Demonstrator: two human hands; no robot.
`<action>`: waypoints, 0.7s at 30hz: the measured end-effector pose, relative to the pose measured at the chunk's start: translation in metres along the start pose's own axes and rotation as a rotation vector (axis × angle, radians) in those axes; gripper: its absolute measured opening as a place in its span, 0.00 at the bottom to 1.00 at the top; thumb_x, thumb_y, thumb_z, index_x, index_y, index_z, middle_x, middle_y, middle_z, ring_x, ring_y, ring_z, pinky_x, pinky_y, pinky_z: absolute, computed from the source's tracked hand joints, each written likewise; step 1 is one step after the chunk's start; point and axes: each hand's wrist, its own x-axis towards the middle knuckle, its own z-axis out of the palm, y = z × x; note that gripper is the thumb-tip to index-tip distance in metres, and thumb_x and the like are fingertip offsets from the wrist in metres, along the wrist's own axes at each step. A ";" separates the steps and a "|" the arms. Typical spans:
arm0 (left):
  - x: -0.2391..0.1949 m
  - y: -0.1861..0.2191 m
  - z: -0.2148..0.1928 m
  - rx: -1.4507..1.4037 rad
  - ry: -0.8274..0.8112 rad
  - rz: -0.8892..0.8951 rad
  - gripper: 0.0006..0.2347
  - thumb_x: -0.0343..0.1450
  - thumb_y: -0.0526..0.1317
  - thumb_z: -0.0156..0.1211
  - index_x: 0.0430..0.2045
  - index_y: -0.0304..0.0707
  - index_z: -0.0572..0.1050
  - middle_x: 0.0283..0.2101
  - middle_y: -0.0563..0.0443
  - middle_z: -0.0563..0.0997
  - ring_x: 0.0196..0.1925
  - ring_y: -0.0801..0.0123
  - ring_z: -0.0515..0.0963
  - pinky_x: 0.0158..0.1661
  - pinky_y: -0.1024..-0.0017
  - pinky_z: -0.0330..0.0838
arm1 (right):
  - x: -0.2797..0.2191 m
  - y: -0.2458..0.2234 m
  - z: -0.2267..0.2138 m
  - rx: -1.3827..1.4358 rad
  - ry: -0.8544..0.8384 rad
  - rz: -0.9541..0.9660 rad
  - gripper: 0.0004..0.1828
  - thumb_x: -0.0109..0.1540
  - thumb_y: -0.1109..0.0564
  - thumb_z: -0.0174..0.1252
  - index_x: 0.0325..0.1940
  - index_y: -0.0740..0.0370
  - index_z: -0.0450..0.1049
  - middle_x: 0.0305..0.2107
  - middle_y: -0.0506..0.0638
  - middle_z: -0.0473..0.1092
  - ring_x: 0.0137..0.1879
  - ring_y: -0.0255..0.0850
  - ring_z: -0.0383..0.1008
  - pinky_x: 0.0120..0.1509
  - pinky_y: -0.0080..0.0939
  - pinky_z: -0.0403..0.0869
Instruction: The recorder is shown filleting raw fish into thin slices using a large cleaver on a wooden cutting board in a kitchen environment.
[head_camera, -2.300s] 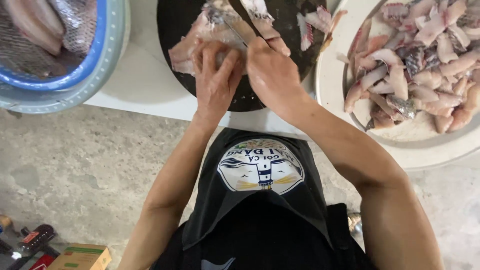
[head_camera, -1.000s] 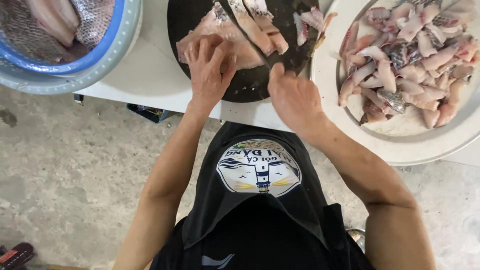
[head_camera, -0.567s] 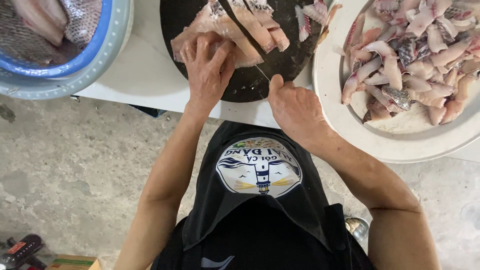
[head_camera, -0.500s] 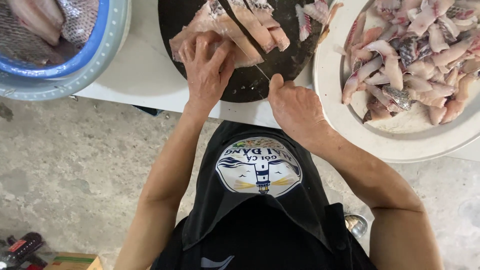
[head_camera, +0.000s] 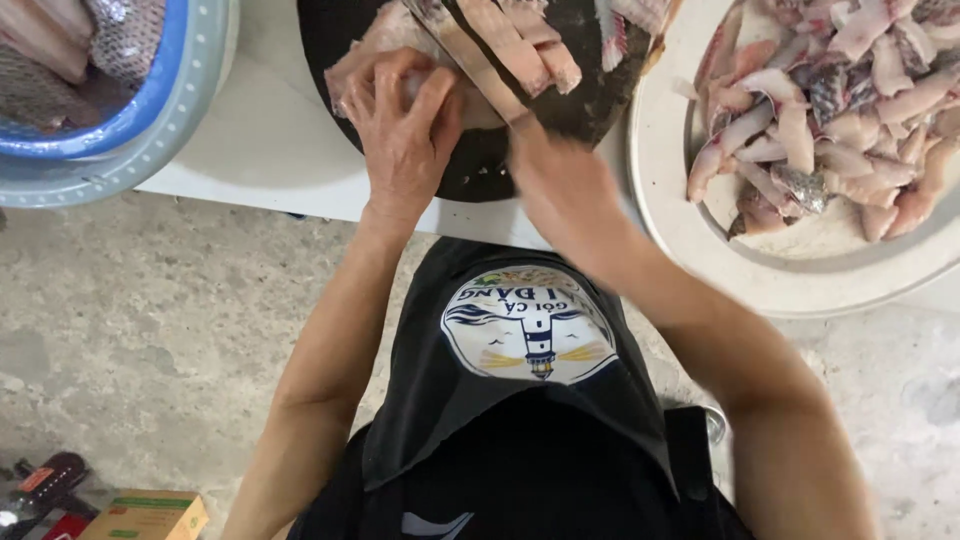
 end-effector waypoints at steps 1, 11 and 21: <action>0.000 -0.001 0.000 0.003 0.003 -0.003 0.13 0.71 0.34 0.71 0.48 0.48 0.77 0.56 0.53 0.71 0.59 0.51 0.68 0.58 0.52 0.60 | -0.026 0.002 -0.002 0.000 -0.001 -0.005 0.18 0.54 0.66 0.53 0.48 0.74 0.67 0.34 0.64 0.75 0.31 0.55 0.79 0.31 0.51 0.77; 0.000 0.000 -0.004 0.002 0.041 0.032 0.12 0.71 0.34 0.69 0.47 0.46 0.76 0.55 0.52 0.70 0.57 0.51 0.68 0.56 0.51 0.61 | -0.008 0.015 0.011 -0.188 -0.113 0.100 0.13 0.66 0.60 0.53 0.51 0.73 0.68 0.20 0.57 0.73 0.25 0.51 0.78 0.28 0.49 0.75; -0.015 -0.024 -0.016 -0.179 0.010 -0.007 0.14 0.75 0.36 0.67 0.54 0.43 0.72 0.58 0.50 0.71 0.61 0.51 0.67 0.61 0.52 0.62 | -0.008 -0.004 -0.014 -0.260 -0.136 0.115 0.06 0.64 0.61 0.55 0.37 0.64 0.65 0.20 0.56 0.72 0.25 0.50 0.79 0.25 0.46 0.77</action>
